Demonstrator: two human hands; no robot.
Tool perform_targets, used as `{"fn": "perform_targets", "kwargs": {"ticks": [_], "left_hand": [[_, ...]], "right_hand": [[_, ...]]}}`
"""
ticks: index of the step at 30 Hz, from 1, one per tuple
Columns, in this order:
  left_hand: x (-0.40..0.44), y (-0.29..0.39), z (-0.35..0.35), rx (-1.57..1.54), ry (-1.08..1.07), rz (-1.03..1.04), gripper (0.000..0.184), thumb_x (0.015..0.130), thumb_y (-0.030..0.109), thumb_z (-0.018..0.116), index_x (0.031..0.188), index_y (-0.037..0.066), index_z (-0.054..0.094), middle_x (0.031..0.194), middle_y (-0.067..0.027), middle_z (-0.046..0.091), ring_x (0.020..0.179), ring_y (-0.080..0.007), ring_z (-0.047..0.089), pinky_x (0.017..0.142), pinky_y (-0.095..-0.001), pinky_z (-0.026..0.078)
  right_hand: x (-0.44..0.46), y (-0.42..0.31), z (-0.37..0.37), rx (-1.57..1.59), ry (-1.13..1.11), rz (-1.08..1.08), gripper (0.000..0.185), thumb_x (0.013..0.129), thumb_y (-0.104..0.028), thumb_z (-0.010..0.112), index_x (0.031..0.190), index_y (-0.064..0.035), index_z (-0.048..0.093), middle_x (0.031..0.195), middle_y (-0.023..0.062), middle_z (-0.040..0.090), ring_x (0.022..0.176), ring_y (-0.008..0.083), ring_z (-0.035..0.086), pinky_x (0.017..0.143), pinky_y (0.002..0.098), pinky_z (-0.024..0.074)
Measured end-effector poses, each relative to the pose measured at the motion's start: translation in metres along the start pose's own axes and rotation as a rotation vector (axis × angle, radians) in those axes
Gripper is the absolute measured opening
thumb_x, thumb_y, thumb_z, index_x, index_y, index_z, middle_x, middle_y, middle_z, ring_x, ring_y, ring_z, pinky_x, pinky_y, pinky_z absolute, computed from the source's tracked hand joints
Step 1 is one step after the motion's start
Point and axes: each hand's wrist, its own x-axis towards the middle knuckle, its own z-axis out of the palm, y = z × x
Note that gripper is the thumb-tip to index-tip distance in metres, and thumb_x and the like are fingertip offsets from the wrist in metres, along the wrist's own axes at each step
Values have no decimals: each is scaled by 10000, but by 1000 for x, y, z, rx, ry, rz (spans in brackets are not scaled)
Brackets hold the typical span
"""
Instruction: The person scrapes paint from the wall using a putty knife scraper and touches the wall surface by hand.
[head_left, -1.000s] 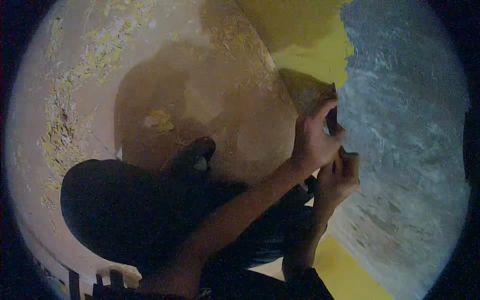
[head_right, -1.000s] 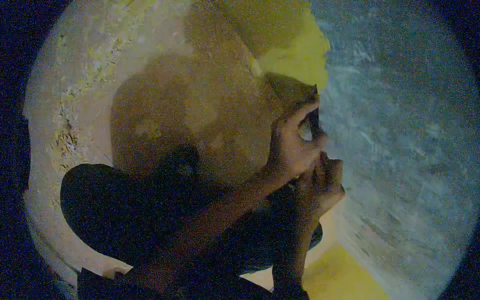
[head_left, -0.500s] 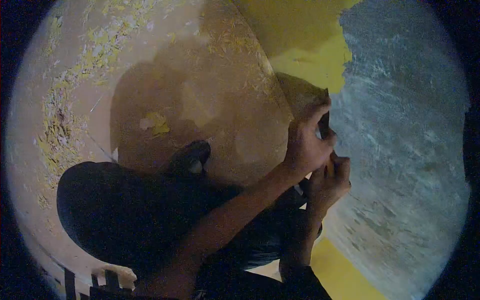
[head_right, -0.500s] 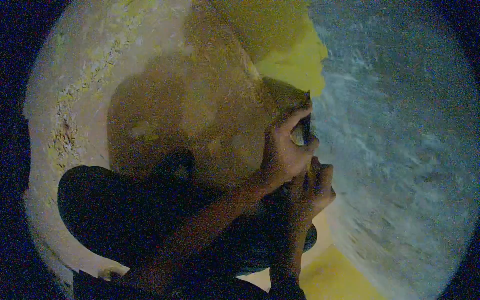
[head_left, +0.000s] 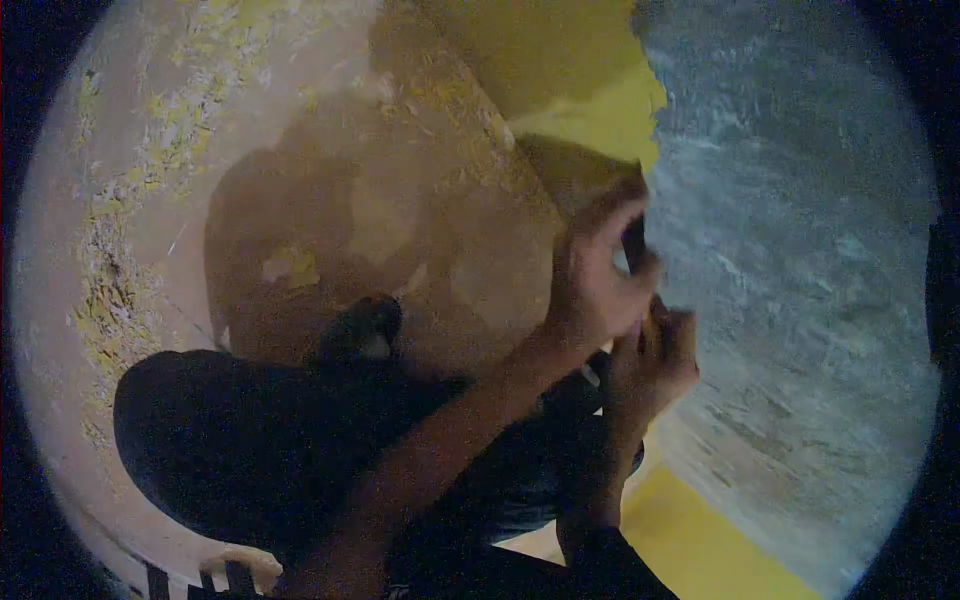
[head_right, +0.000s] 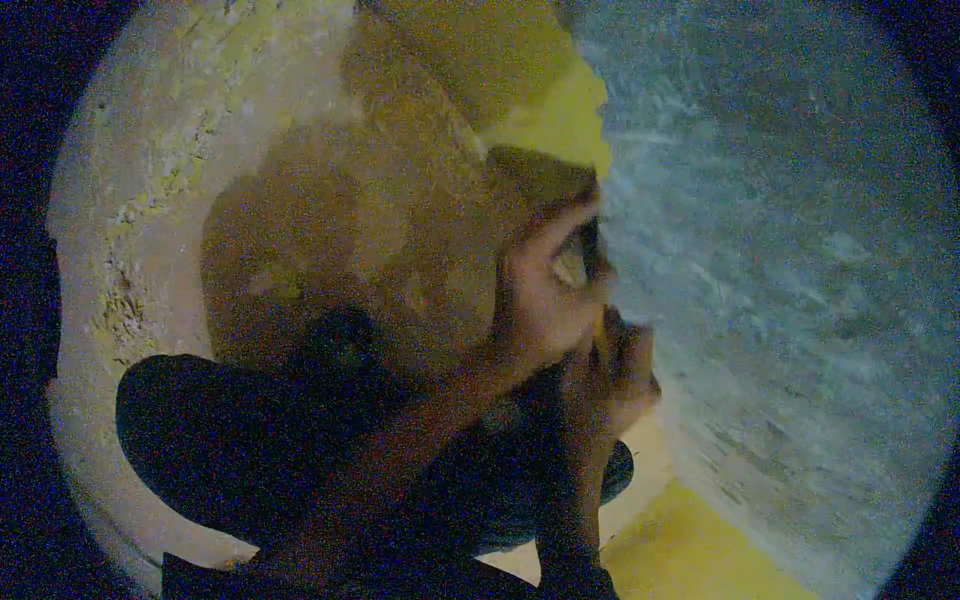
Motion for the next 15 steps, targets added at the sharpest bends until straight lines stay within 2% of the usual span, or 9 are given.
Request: {"fn": "perform_targets", "kwargs": {"ticks": [2, 3, 4, 6, 10, 12, 13, 14, 15], "left_hand": [[-9, 3, 1, 204, -59, 323, 461, 650, 9, 668, 1104, 1, 582, 1180, -213, 569, 1067, -368, 579, 906, -406, 473], [-5, 9, 0, 186, -53, 381, 476, 654, 23, 668, 1121, 9, 576, 1180, -216, 570, 1077, -375, 571, 909, -414, 470], [1, 8, -3, 189, -44, 383, 476, 654, 23, 668, 1121, 9, 576, 1180, -216, 570, 1077, -375, 571, 909, -414, 470], [0, 6, -3, 151, -58, 177, 486, 653, 36, 676, 1128, 10, 576, 1185, -216, 571, 1106, -377, 556, 928, -416, 459], [-5, 11, -4, 231, -77, 328, 482, 654, 42, 675, 1125, 14, 579, 1170, -209, 579, 1081, -360, 575, 919, -403, 465], [-6, 8, -2, 198, -88, 86, 488, 656, 40, 672, 1133, 6, 576, 1160, -214, 583, 1063, -361, 582, 915, -398, 467], [0, 4, -4, 116, -69, 175, 502, 654, 46, 679, 1143, 11, 573, 1164, -218, 581, 1081, -377, 570, 936, -397, 455], [-5, 2, -1, 109, -74, 167, 502, 654, 46, 679, 1143, 11, 573, 1164, -218, 581, 1081, -377, 570, 936, -397, 455], [-7, 3, 0, 163, -70, 259, 493, 652, 48, 681, 1132, 7, 575, 1148, -216, 586, 1068, -381, 573, 927, -401, 457]], "right_hand": [[-12, -2, -9, 32, 116, 5, 228, 787, -70, 705, 758, 4, 492, 715, 98, 635, 650, 87, 512, 561, 273, 458], [-10, -6, -12, -14, 86, 162, 208, 800, -42, 688, 768, 6, 489, 751, 95, 650, 680, 89, 525, 590, 263, 469], [-7, -7, -8, -12, 80, 155, 208, 800, -42, 688, 768, 6, 489, 751, 95, 650, 680, 89, 525, 590, 263, 469], [-7, -7, -6, -101, 27, 1, 194, 808, -40, 681, 766, 6, 497, 752, 95, 648, 699, 88, 529, 611, 266, 475], [-13, -5, -3, 151, 143, 77, 198, 797, -60, 688, 755, 8, 506, 699, 85, 619, 670, 85, 500, 605, 268, 460], [-9, -2, -2, -93, 86, 27, 208, 780, -85, 700, 753, 7, 515, 662, 90, 591, 646, 85, 473, 598, 270, 452], [-5, -4, 1, -51, 87, 45, 219, 765, -103, 713, 763, 5, 523, 652, 102, 581, 641, 89, 461, 597, 272, 450], [-8, -3, -6, -62, 89, 49, 219, 765, -103, 713, 763, 5, 523, 652, 102, 581, 641, 89, 461, 597, 272, 450], [-11, -3, -13, -78, 77, 58, 214, 769, -93, 709, 764, 8, 521, 646, 96, 575, 644, 87, 457, 593, 270, 445]]}}
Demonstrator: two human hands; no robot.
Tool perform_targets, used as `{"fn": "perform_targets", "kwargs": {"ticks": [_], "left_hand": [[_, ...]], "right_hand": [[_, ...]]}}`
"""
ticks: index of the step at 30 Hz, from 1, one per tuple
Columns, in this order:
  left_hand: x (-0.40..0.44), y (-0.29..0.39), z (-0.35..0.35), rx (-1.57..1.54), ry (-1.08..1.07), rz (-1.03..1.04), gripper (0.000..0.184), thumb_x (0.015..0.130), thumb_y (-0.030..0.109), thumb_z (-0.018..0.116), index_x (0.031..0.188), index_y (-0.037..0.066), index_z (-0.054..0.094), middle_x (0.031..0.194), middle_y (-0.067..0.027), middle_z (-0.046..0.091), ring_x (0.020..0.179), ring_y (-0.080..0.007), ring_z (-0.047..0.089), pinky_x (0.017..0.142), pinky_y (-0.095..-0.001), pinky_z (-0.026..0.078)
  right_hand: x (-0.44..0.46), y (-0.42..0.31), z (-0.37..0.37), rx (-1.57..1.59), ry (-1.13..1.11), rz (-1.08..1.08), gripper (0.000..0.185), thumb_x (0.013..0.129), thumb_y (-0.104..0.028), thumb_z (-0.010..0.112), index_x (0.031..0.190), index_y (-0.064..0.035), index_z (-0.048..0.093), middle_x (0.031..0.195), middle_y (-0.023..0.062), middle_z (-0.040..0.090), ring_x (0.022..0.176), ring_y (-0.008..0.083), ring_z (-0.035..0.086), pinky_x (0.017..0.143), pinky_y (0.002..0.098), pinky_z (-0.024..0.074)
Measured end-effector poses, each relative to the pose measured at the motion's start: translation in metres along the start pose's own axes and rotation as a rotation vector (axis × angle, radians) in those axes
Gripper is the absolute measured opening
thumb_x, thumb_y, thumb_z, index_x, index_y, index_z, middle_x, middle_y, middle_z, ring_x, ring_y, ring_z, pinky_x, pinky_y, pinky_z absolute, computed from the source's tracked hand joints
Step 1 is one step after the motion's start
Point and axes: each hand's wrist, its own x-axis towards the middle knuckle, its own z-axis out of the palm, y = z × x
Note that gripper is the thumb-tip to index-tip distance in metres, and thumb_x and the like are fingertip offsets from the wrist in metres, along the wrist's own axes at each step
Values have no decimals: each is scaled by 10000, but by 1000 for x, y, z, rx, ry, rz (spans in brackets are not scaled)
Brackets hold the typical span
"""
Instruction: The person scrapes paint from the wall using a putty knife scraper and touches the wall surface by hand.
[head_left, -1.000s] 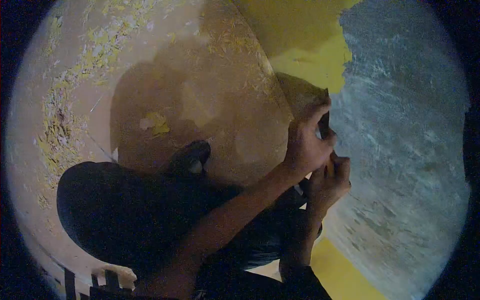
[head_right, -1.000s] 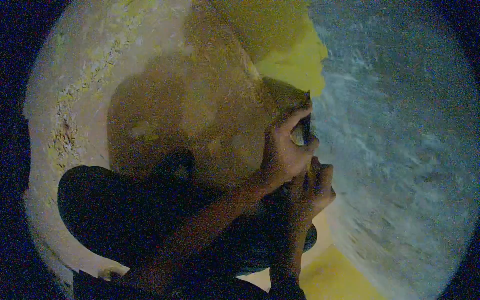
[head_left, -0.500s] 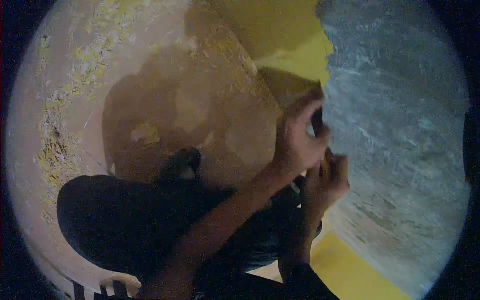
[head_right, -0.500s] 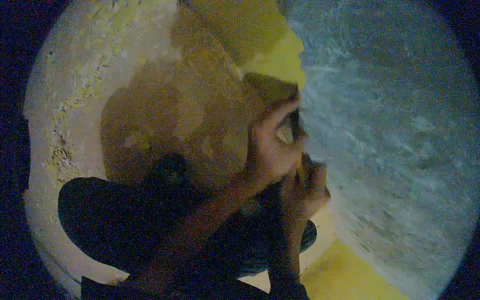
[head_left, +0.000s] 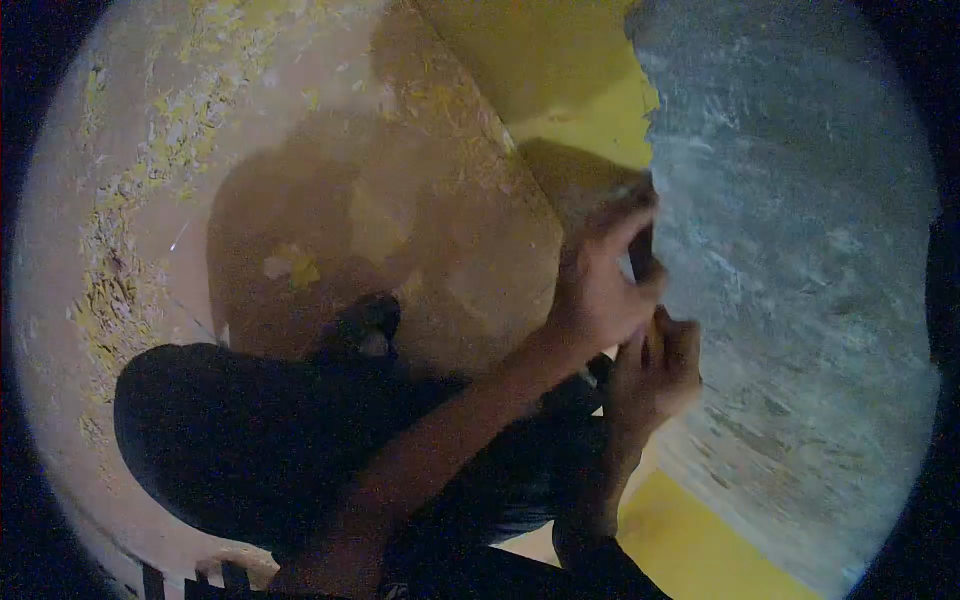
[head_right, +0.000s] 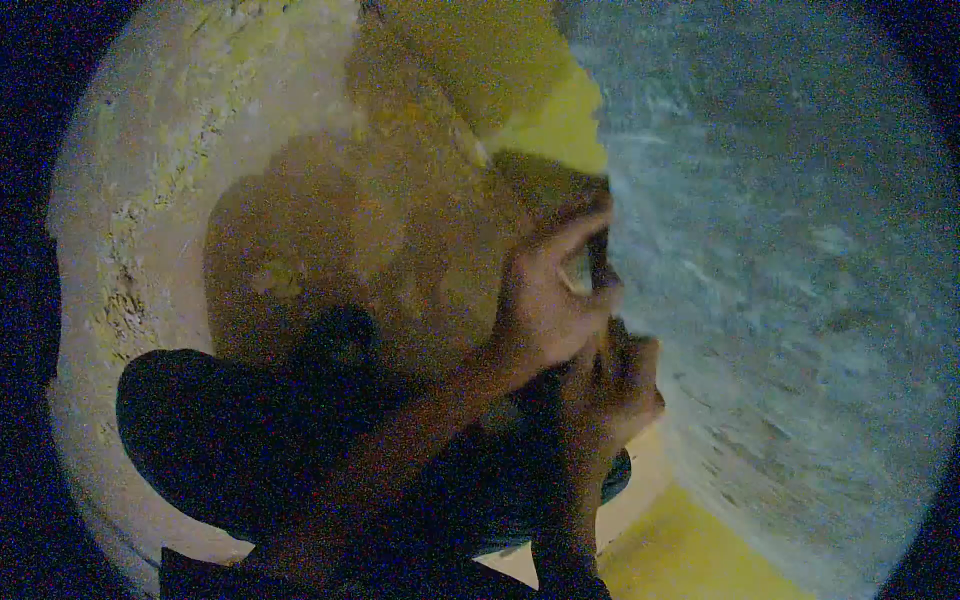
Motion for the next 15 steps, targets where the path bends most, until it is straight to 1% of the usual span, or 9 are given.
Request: {"fn": "perform_targets", "kwargs": {"ticks": [1, 3, 5, 6, 7, 10, 12, 13, 15], "left_hand": [[2, 2, -1, 61, 8, 97, 484, 651, 50, 683, 1120, 3, 576, 1132, -215, 591, 1054, -386, 576, 918, -406, 459], [7, 4, -2, 62, 39, 125, 489, 645, 52, 682, 1117, -5, 570, 1118, -214, 593, 1048, -383, 577, 914, -409, 457], [9, 1, -3, 52, 29, -21, 477, 646, 43, 668, 1108, -23, 564, 1096, -226, 593, 1024, -385, 582, 900, -414, 460], [10, 0, -3, -3, 38, -37, 465, 641, 38, 656, 1093, -23, 564, 1076, -227, 595, 997, -388, 585, 898, -411, 460], [7, 3, -2, -6, 35, -36, 465, 641, 38, 656, 1093, -23, 564, 1076, -227, 595, 997, -388, 585, 898, -411, 460], [15, 15, -8, 13, 59, 115, 444, 638, 28, 643, 1072, -20, 564, 1070, -226, 597, 995, -393, 583, 888, -415, 462], [17, 18, -11, -38, -36, -188, 455, 642, 20, 631, 1090, -19, 562, 1112, -236, 589, 1061, -400, 564, 919, -416, 449], [14, 19, -10, -45, -37, -200, 455, 642, 20, 631, 1090, -19, 562, 1112, -236, 589, 1061, -400, 564, 919, -416, 449], [17, 23, -11, -79, -23, -41, 461, 650, 12, 626, 1106, -20, 560, 1143, -242, 579, 1100, -393, 551, 933, -413, 442]], "right_hand": [[0, -5, -3, -9, -11, 3, 209, 773, -84, 706, 765, 10, 519, 639, 89, 570, 647, 86, 452, 589, 269, 440], [4, -12, 3, 56, 37, -42, 193, 797, -68, 686, 767, 20, 516, 623, 75, 553, 651, 81, 444, 582, 274, 435], [6, -7, 8, 106, -31, -31, 189, 816, -49, 669, 764, 29, 505, 648, 72, 565, 674, 75, 454, 595, 273, 439], [7, -20, 2, -17, -74, -62, 202, 825, -55, 663, 757, 32, 494, 681, 83, 579, 694, 75, 457, 607, 270, 439], [5, -19, -2, -19, -70, -61, 202, 825, -55, 663, 757, 32, 494, 681, 83, 579, 694, 75, 457, 607, 270, 439], [7, -22, -2, -101, -75, -71, 211, 828, -60, 662, 757, 32, 486, 710, 97, 594, 702, 75, 459, 612, 266, 439], [8, -19, 6, 77, -30, -63, 219, 833, -79, 665, 754, 35, 496, 707, 102, 598, 692, 76, 461, 609, 275, 449], [7, -19, 1, 65, -35, -59, 219, 833, -79, 665, 754, 35, 496, 707, 102, 598, 692, 76, 461, 609, 275, 449], [8, -25, -5, -44, -40, -71, 218, 829, -87, 672, 753, 31, 505, 711, 100, 607, 686, 80, 466, 612, 284, 454]]}}
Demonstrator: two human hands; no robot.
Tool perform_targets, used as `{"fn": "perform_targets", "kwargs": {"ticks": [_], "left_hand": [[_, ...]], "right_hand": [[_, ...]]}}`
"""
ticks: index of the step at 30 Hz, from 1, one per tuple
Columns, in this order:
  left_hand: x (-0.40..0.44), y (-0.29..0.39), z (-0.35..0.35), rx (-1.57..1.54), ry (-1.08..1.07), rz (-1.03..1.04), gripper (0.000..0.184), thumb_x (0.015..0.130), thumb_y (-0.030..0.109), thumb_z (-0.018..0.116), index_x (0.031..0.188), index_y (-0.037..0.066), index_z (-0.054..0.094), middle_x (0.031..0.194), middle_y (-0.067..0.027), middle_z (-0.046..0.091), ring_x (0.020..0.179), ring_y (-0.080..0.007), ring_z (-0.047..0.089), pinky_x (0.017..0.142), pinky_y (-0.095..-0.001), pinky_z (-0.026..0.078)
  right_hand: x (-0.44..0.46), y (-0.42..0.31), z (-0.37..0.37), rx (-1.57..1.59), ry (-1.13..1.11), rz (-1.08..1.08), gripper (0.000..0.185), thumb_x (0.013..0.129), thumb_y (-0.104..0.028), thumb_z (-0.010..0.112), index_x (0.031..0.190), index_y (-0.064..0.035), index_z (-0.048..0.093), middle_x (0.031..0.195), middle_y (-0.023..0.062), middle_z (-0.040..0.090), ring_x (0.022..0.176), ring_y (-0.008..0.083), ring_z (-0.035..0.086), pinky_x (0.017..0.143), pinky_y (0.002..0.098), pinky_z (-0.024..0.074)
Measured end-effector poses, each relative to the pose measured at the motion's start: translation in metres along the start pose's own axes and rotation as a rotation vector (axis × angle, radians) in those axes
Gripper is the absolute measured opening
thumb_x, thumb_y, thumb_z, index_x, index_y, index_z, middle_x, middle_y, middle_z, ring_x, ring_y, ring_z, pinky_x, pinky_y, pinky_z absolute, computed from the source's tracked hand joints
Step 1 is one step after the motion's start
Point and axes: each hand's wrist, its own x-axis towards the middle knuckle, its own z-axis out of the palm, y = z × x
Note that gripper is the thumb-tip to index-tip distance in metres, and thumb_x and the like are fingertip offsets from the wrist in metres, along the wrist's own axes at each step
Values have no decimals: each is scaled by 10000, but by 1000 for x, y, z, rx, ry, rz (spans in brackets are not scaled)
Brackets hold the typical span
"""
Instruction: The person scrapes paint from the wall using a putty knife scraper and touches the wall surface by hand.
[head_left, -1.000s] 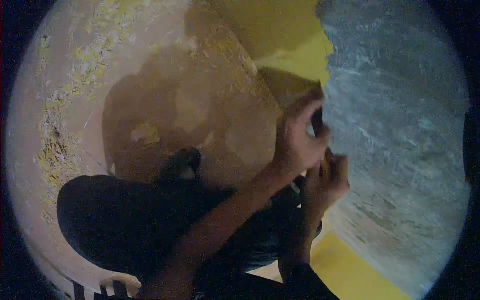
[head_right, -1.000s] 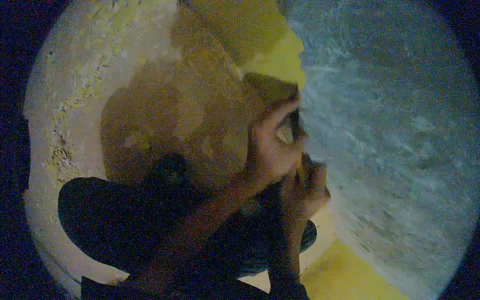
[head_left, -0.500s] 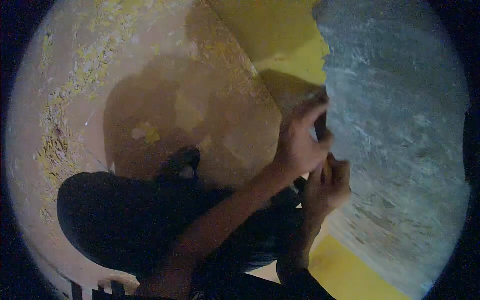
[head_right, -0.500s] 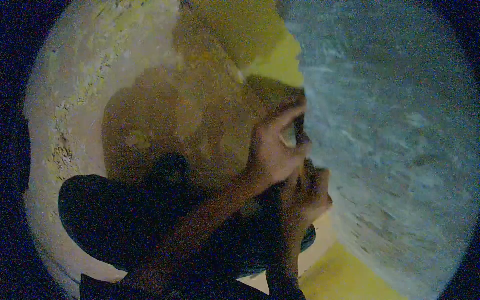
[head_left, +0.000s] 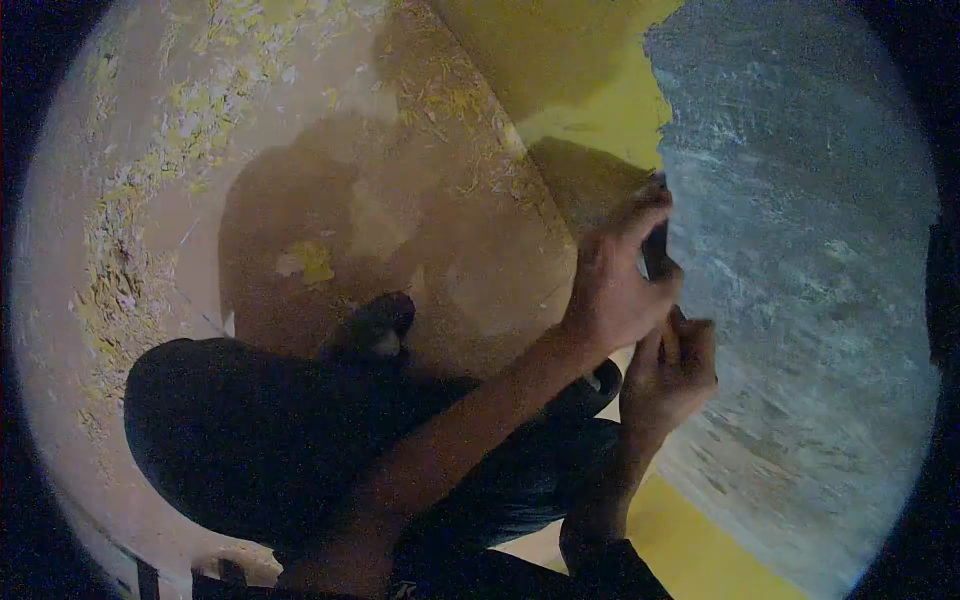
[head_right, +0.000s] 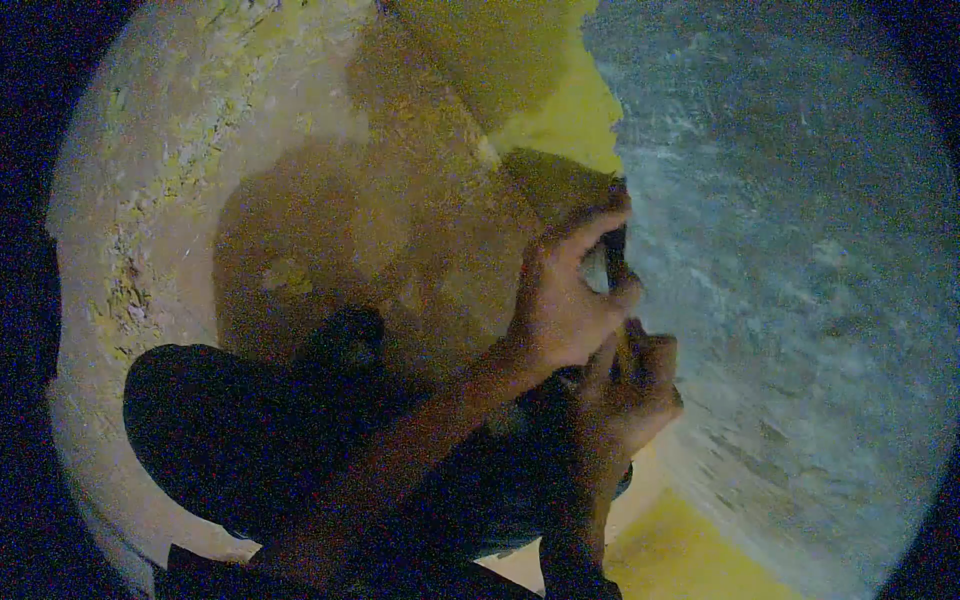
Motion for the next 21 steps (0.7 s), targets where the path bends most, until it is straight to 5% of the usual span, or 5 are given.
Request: {"fn": "perform_targets", "kwargs": {"ticks": [3, 7, 18, 20, 21], "left_hand": [[-2, -5, 5, 162, 89, 66, 470, 644, 15, 692, 1103, 15, 595, 1124, -172, 624, 1056, -294, 607, 925, -352, 467], [3, 9, 0, 42, 32, -93, 495, 640, 20, 701, 1123, 17, 591, 1121, -180, 621, 1045, -296, 612, 913, -362, 477], [10, 10, 3, 121, 96, 136, 509, 657, 20, 697, 1155, 23, 590, 1043, -150, 656, 976, -248, 634, 896, -329, 474], [14, 12, -4, -13, 58, -130, 526, 664, 1, 691, 1178, 9, 577, 1135, -161, 627, 1070, -248, 601, 943, -330, 456], [18, 5, -5, -2, 107, -32, 532, 669, -6, 692, 1188, 4, 573, 1172, -157, 614, 1101, -236, 584, 961, -330, 447]], "right_hand": [[1, 7, 5, 155, 40, -5, 215, 826, -93, 675, 753, 24, 510, 712, 95, 612, 676, 90, 479, 617, 287, 453], [3, -6, -2, 30, -13, -30, 192, 825, -86, 677, 777, 27, 530, 715, 108, 607, 653, 115, 490, 615, 286, 449], [11, -8, -5, -72, 17, -140, 158, 813, -55, 668, 780, 23, 536, 683, 101, 580, 648, 97, 485, 591, 270, 438], [14, -8, -3, -122, 21, -170, 147, 809, -44, 665, 777, 19, 536, 672, 94, 577, 641, 96, 486, 583, 270, 437], [16, -17, -2, -42, -16, -104, 154, 803, -54, 674, 775, 15, 539, 663, 86, 575, 636, 96, 486, 578, 272, 438]]}}
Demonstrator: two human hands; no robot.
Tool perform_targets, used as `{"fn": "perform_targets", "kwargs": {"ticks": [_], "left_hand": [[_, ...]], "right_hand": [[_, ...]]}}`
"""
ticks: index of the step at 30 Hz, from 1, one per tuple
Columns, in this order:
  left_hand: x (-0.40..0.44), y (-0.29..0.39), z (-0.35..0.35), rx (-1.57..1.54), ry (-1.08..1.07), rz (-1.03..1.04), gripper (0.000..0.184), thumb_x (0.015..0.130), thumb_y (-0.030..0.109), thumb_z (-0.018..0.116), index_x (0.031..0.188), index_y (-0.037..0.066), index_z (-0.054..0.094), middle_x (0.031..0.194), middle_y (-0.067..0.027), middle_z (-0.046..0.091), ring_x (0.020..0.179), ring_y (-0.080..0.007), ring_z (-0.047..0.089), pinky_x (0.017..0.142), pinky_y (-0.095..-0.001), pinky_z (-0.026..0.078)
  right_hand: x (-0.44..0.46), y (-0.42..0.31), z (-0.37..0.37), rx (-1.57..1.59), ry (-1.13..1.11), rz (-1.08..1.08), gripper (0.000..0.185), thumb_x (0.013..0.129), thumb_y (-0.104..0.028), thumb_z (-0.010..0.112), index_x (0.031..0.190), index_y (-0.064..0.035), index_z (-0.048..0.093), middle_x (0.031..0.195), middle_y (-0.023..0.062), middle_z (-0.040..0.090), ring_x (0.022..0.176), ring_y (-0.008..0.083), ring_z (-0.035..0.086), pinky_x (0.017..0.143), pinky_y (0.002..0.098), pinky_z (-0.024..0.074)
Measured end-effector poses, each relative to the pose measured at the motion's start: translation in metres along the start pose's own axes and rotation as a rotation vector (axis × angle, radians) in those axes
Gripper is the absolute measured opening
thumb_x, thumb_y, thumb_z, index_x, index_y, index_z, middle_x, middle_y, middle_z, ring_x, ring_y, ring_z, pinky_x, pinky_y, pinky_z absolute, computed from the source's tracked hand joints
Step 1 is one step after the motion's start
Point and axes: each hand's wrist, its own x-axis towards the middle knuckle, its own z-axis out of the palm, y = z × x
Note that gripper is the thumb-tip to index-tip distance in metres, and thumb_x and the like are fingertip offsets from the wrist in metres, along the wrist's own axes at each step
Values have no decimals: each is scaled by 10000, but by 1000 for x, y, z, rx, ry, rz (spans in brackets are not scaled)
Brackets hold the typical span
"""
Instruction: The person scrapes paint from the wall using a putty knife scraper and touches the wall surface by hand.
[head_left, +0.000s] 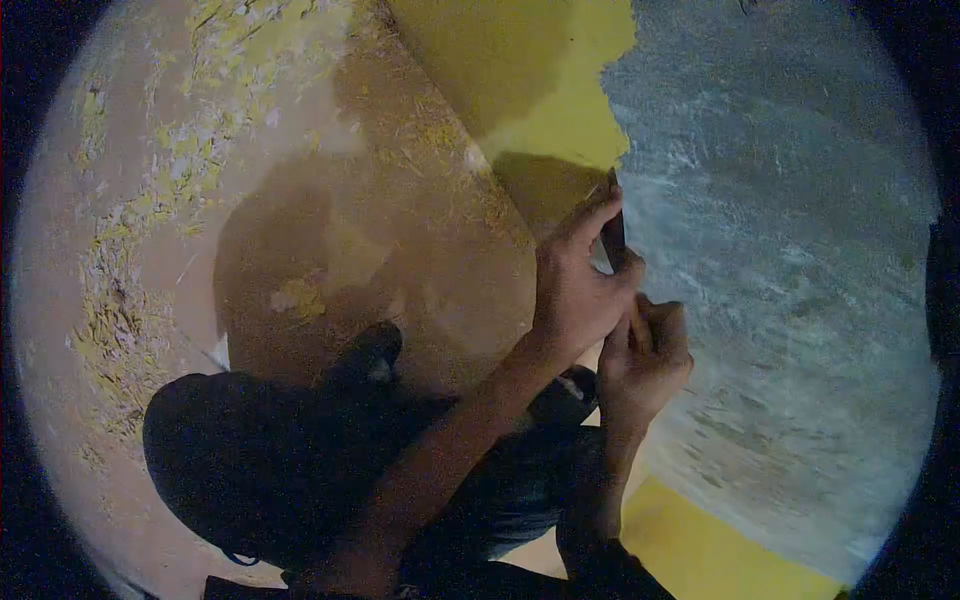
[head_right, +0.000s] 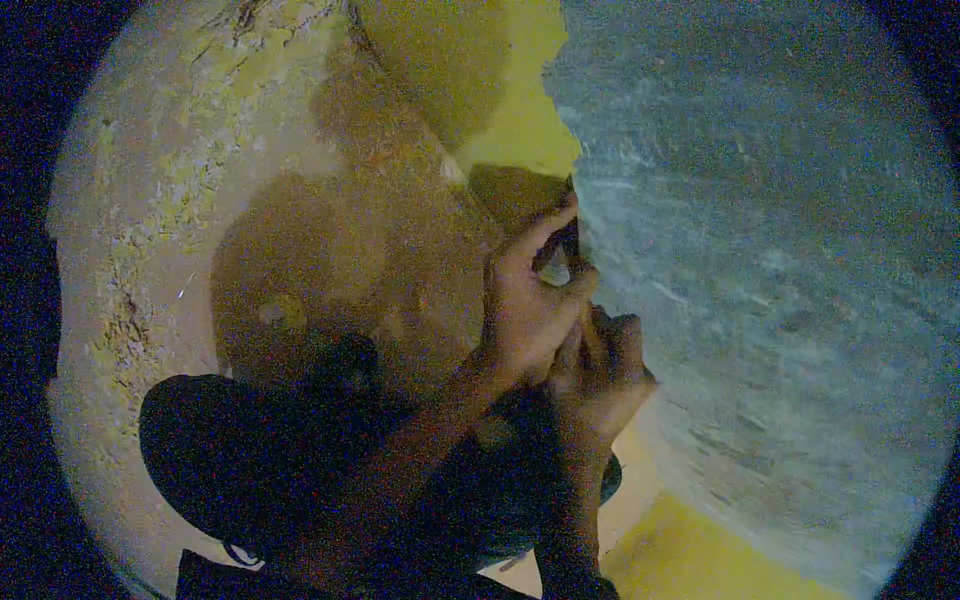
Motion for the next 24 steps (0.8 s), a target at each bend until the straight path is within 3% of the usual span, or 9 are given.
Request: {"fn": "perform_targets", "kwargs": {"ticks": [5, 8, 12, 15, 16, 17, 20, 23, 24], "left_hand": [[-10, -2, 5, 43, -11, 105, 517, 686, -30, 679, 1191, -8, 566, 1140, -162, 623, 1067, -210, 588, 930, -322, 465], [-3, 5, -2, -162, -22, -266, 497, 685, -15, 688, 1171, -4, 582, 1077, -150, 653, 1023, -207, 612, 912, -323, 471], [-9, 8, 1, -27, -29, 18, 487, 685, -7, 697, 1159, -3, 587, 1057, -136, 658, 1020, -198, 611, 915, -322, 469], [-1, 10, -2, -33, -69, -156, 501, 676, -13, 694, 1165, -5, 583, 1062, -142, 657, 1015, -207, 615, 922, -332, 465], [5, 12, -5, -34, 35, -97, 473, 667, 8, 678, 1131, 32, 585, 980, -157, 644, 891, -272, 638, 812, -359, 487], [0, 10, -4, -40, 31, -110, 473, 667, 8, 678, 1131, 32, 585, 980, -157, 644, 891, -272, 638, 812, -359, 487], [4, 17, -9, -141, -123, -134, 510, 675, -28, 674, 1175, -3, 578, 1128, -153, 634, 1070, -208, 591, 958, -330, 443], [1, 3, 0, -20, 8, 71, 530, 667, -36, 672, 1186, -1, 573, 1145, -158, 628, 1093, -225, 583, 971, -337, 435], [4, 5, -2, -41, -15, -94, 543, 654, -39, 684, 1185, 0, 575, 1153, -162, 624, 1112, -246, 575, 965, -346, 440]], "right_hand": [[-5, 0, 0, 42, 78, 76, 220, 797, -83, 687, 736, 8, 497, 631, 107, 542, 607, 103, 472, 555, 270, 432], [5, -3, 9, 23, -2, -42, 196, 800, -74, 681, 742, 16, 517, 641, 126, 543, 615, 104, 495, 564, 281, 447], [-7, -8, 2, 15, 36, -3, 198, 805, -79, 681, 745, 21, 521, 643, 105, 560, 649, 72, 472, 559, 289, 446], [2, -1, 6, 52, 47, 86, 187, 803, -70, 683, 745, 21, 530, 685, 92, 602, 670, 77, 508, 589, 297, 463], [10, -6, 15, 58, 4, 47, 189, 801, -72, 690, 750, 27, 538, 697, 95, 608, 686, 80, 521, 603, 293, 467], [13, -10, 18, 68, -41, 7, 190, 799, -75, 696, 755, 33, 545, 710, 99, 614, 701, 83, 534, 617, 289, 471], [0, -12, 11, 160, 38, 15, 192, 804, -90, 691, 779, 40, 551, 729, 108, 617, 704, 91, 530, 621, 283, 464], [-2, -6, 10, 61, 73, 106, 191, 803, -84, 693, 806, 48, 555, 740, 117, 622, 702, 96, 525, 622, 282, 464], [2, -8, 15, 88, 41, 89, 193, 803, -79, 695, 806, 45, 547, 742, 112, 621, 704, 94, 525, 629, 282, 467]]}}
